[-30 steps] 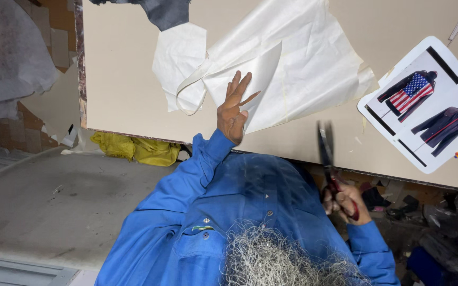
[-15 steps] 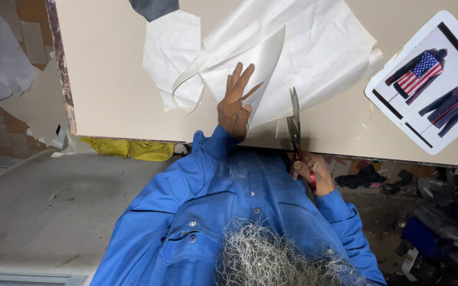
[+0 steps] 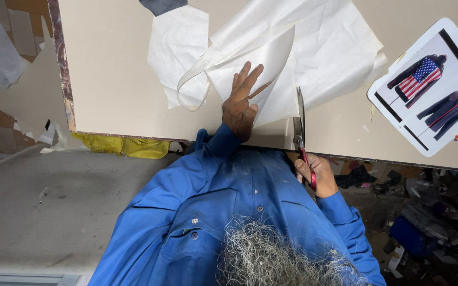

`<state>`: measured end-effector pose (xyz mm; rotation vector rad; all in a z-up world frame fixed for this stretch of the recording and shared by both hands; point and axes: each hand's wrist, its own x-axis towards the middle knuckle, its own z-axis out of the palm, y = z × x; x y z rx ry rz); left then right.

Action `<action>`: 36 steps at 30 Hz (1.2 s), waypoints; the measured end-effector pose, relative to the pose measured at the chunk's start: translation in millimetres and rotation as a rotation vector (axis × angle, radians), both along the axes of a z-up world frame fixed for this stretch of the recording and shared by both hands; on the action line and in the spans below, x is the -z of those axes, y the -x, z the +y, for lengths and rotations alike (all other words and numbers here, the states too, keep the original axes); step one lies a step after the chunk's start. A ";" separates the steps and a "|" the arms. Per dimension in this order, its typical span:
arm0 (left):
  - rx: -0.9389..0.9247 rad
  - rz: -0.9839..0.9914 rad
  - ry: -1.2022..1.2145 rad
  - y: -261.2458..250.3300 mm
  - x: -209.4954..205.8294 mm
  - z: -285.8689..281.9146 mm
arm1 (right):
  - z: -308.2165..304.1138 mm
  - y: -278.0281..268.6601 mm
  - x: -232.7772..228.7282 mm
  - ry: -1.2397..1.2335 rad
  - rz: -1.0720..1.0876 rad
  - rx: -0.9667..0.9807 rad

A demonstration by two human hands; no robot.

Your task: The person marks a white fabric with a yellow pencil, then uses red-handled scissors to cut the fabric into several pieces. The person repeatedly marks and cuts the fabric, producing multiple cut pieces on the work surface.

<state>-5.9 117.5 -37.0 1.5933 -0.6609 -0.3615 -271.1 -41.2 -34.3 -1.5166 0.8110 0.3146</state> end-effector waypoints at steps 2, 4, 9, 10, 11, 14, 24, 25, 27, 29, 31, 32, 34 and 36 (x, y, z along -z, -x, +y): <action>0.027 -0.005 -0.013 -1.6 0.0 0.7 | 2.2 -0.4 -0.8 0.052 0.061 -0.014; 0.042 -0.012 -0.018 -2.3 -0.1 1.3 | 3.9 0.3 -1.0 0.063 0.092 -0.004; 0.034 -0.016 -0.025 -2.8 -0.1 1.6 | -2.5 -0.5 0.1 0.003 -0.059 0.001; 0.031 -0.013 -0.024 -1.9 0.3 2.0 | -4.1 -0.7 0.5 0.002 -0.084 -0.014; 0.028 -0.010 -0.023 -1.0 0.9 1.8 | -6.5 -1.3 0.9 0.001 -0.110 -0.029; 0.026 -0.002 -0.010 0.0 2.2 -0.2 | -10.1 -4.2 1.0 0.027 -0.068 -0.032; 0.023 -0.007 -0.019 -0.7 1.0 -0.8 | -1.5 -13.5 -11.1 0.088 0.099 0.007; 0.019 -0.010 -0.012 -1.2 0.8 -1.6 | -3.1 -15.7 -11.7 0.074 0.082 0.014; 0.012 -0.013 -0.002 -1.6 1.3 -1.5 | -5.6 -21.0 -10.6 0.037 0.034 0.016; 0.011 -0.028 0.004 -0.4 2.8 -0.6 | -8.0 -26.0 -7.8 -0.006 -0.024 0.017; 0.011 -0.039 0.008 1.3 4.1 -1.9 | -10.5 -32.9 -3.5 -0.045 -0.014 0.057; 0.004 -0.047 0.007 1.2 4.1 -1.8 | -11.6 -37.4 -1.9 -0.064 -0.014 0.073; -0.005 -0.056 0.011 0.4 3.7 -1.6 | -12.1 -45.6 -1.0 -0.030 -0.010 0.070; -0.011 -0.057 0.020 -0.6 3.9 -1.9 | -11.9 -51.8 -2.1 -0.026 -0.012 0.079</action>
